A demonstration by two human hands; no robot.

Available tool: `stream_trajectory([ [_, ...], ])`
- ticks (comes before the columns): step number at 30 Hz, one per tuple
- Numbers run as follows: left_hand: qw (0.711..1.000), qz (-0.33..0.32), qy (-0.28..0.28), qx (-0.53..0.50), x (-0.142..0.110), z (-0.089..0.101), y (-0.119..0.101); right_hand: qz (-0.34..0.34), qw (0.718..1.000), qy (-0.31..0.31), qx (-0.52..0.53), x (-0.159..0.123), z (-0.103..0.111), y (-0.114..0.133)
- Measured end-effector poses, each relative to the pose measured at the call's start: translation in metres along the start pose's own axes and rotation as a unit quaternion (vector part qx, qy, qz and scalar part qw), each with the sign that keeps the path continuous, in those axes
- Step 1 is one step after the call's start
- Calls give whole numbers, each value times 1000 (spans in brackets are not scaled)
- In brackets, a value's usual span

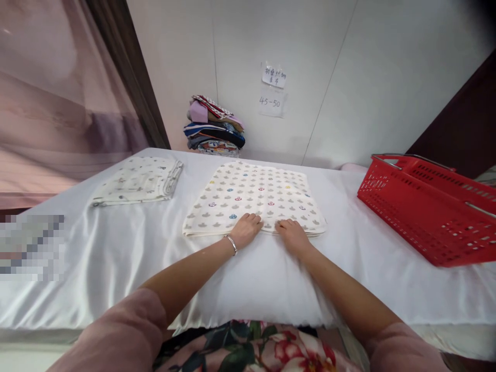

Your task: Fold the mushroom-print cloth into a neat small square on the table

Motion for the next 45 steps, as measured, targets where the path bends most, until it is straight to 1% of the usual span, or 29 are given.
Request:
stream_trajectory([
  [2, 1000, -4, 2, -14, -2, 0, 1, 4, 1000, 9, 5, 0, 1, 0],
  [8, 999, 13, -4, -40, -9, 1, 3, 5, 999, 42, 3, -1, 3, 1],
  [12, 1000, -2, 1, -26, -11, 5, 0, 20, 998, 56, 5, -2, 12, 3],
  [16, 1000, -14, 19, -5, -6, 6, -3, 36, 997, 72, 7, 1, 15, 2],
  [20, 1000, -16, 27, 5, 4, 6, -6, 29, 997, 63, -24, 8, 15, 2],
  [23, 1000, -11, 24, -8, 7, 12, -4, 26, 998, 49, -37, 7, 19, 3],
  [26, 999, 9, 7, -35, 0, 24, -2, 23, 1000, 15, -14, -4, 27, 1],
  [28, 999, 7, 3, -54, -9, 28, -4, 29, 1000, 0, 12, -13, 31, 1],
  [31, 997, -9, 22, -73, -19, 25, -11, 51, 998, 31, 36, -23, 25, 4],
  [34, 995, 7, 24, -97, -24, 18, -15, 49, 997, 49, 39, -25, 18, 9],
  [38, 989, 43, 4, -141, -25, 14, -10, 36, 998, 14, 41, -23, 15, 16],
  [42, 983, 54, -9, -174, -27, 15, -5, 30, 997, -43, 53, -22, 18, 21],
  [45, 983, 56, -24, -175, -30, 18, -7, 25, 993, -76, 86, -23, 20, 20],
])
Point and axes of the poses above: each hand's wrist, its own x-axis towards the middle knuckle, its own z-axis out of the back of the hand, y = z × x, the point moved 5 cm from there along x, towards the middle knuckle
